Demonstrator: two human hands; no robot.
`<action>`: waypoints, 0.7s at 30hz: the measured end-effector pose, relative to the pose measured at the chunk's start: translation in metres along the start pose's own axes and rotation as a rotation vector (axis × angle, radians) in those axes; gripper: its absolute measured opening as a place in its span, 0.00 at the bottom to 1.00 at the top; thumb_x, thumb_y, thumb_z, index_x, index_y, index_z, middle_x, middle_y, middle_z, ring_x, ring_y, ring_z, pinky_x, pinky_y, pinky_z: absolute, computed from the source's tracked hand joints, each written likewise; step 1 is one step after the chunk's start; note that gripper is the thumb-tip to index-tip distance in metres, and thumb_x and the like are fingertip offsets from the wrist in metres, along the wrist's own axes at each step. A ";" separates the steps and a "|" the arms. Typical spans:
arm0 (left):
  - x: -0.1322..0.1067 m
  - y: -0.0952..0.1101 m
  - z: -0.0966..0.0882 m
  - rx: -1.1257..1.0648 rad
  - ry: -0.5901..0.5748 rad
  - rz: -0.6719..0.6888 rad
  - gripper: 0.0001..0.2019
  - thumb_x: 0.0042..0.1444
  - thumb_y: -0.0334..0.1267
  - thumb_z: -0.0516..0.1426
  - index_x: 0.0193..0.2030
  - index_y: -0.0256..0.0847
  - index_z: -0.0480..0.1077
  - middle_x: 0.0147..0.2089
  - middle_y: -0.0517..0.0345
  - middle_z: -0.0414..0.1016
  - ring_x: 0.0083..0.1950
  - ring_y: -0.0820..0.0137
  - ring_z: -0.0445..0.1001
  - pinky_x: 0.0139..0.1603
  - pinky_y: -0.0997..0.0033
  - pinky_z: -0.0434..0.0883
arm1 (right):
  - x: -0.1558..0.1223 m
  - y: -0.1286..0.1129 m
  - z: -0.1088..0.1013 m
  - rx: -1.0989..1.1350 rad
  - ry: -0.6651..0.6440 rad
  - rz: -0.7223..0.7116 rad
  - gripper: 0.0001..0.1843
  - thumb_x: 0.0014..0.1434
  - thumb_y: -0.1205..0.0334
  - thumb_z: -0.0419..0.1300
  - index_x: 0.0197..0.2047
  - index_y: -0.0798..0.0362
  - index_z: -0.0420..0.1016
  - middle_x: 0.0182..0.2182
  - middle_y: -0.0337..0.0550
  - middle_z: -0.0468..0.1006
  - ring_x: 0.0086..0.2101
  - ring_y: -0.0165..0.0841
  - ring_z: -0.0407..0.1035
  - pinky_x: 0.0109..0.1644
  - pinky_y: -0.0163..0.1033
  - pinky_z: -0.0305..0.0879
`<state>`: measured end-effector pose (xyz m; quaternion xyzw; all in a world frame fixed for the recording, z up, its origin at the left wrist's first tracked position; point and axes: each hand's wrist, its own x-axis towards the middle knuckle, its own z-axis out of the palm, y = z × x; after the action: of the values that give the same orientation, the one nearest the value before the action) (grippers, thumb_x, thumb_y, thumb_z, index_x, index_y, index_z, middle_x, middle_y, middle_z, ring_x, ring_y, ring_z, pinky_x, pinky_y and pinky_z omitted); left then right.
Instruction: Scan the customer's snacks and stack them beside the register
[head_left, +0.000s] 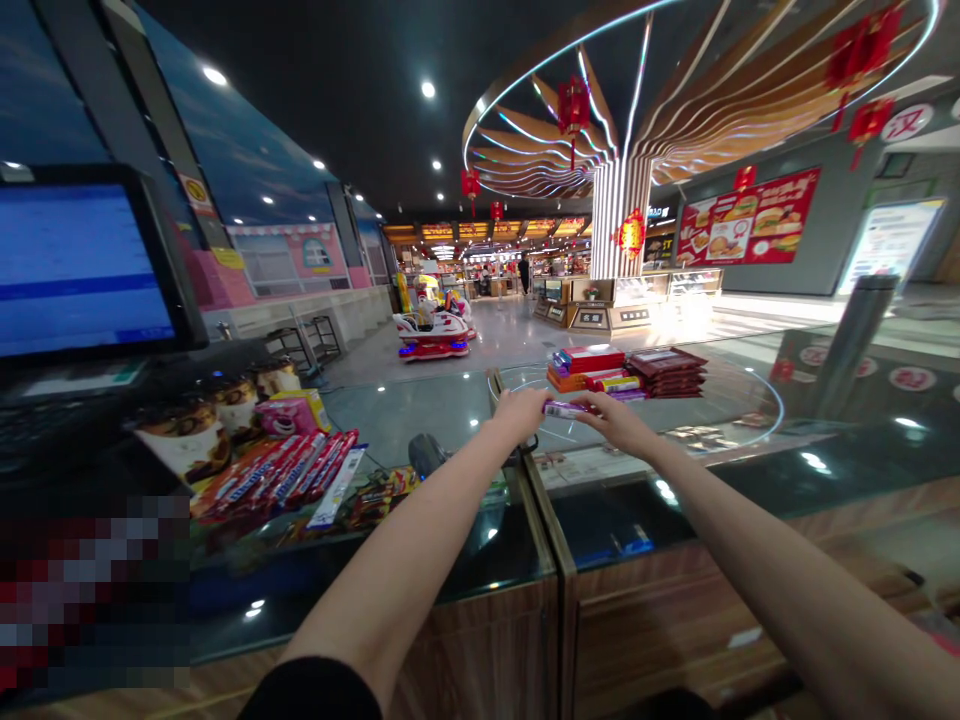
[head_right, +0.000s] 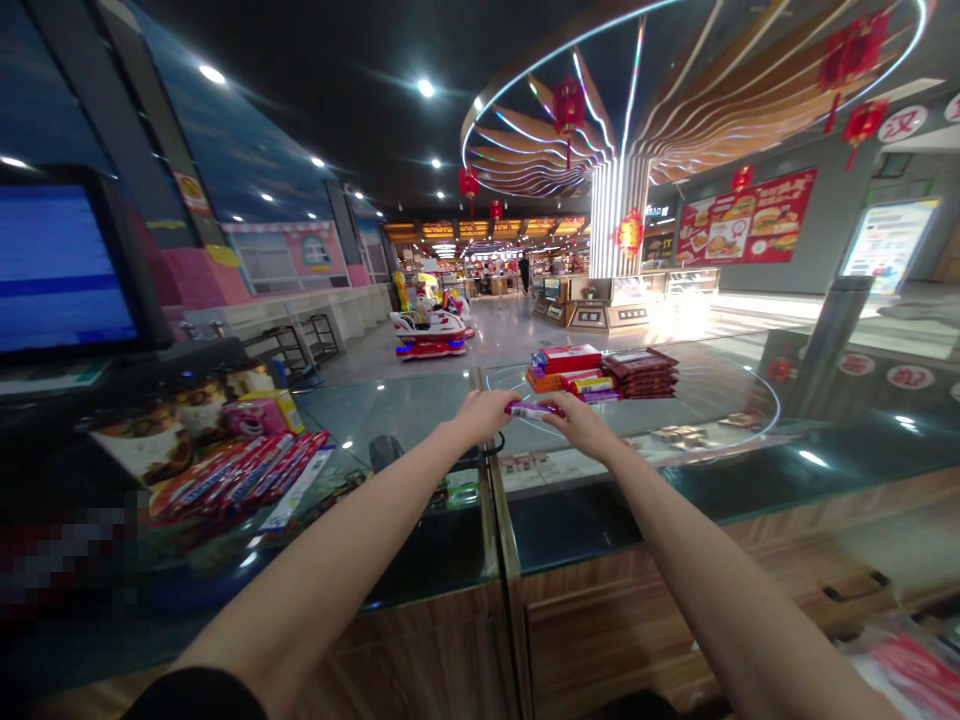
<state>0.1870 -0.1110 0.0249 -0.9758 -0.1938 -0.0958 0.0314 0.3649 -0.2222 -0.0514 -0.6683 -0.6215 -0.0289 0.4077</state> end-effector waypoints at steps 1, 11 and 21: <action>-0.002 -0.005 -0.005 -0.002 -0.004 0.003 0.16 0.59 0.32 0.52 0.52 0.47 0.71 0.52 0.52 0.77 0.56 0.59 0.72 0.56 0.57 0.66 | 0.003 -0.005 0.003 0.017 0.017 -0.001 0.16 0.61 0.55 0.56 0.49 0.51 0.74 0.40 0.45 0.76 0.40 0.36 0.69 0.47 0.43 0.65; -0.032 -0.081 -0.040 -0.122 0.086 -0.010 0.19 0.54 0.34 0.59 0.54 0.43 0.72 0.48 0.52 0.77 0.49 0.63 0.75 0.49 0.68 0.69 | 0.042 -0.058 0.044 0.444 0.047 0.087 0.20 0.57 0.55 0.60 0.52 0.51 0.73 0.36 0.43 0.78 0.32 0.32 0.71 0.32 0.37 0.70; -0.088 -0.153 -0.042 -0.380 0.260 -0.153 0.15 0.53 0.30 0.59 0.48 0.40 0.72 0.48 0.55 0.78 0.47 0.66 0.77 0.51 0.67 0.71 | 0.077 -0.109 0.098 0.663 -0.040 0.061 0.20 0.53 0.60 0.62 0.50 0.52 0.74 0.36 0.41 0.79 0.32 0.30 0.71 0.34 0.37 0.73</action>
<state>0.0416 -0.0069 0.0520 -0.9262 -0.2399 -0.2575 -0.1352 0.2428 -0.1144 -0.0191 -0.5178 -0.5847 0.2002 0.5916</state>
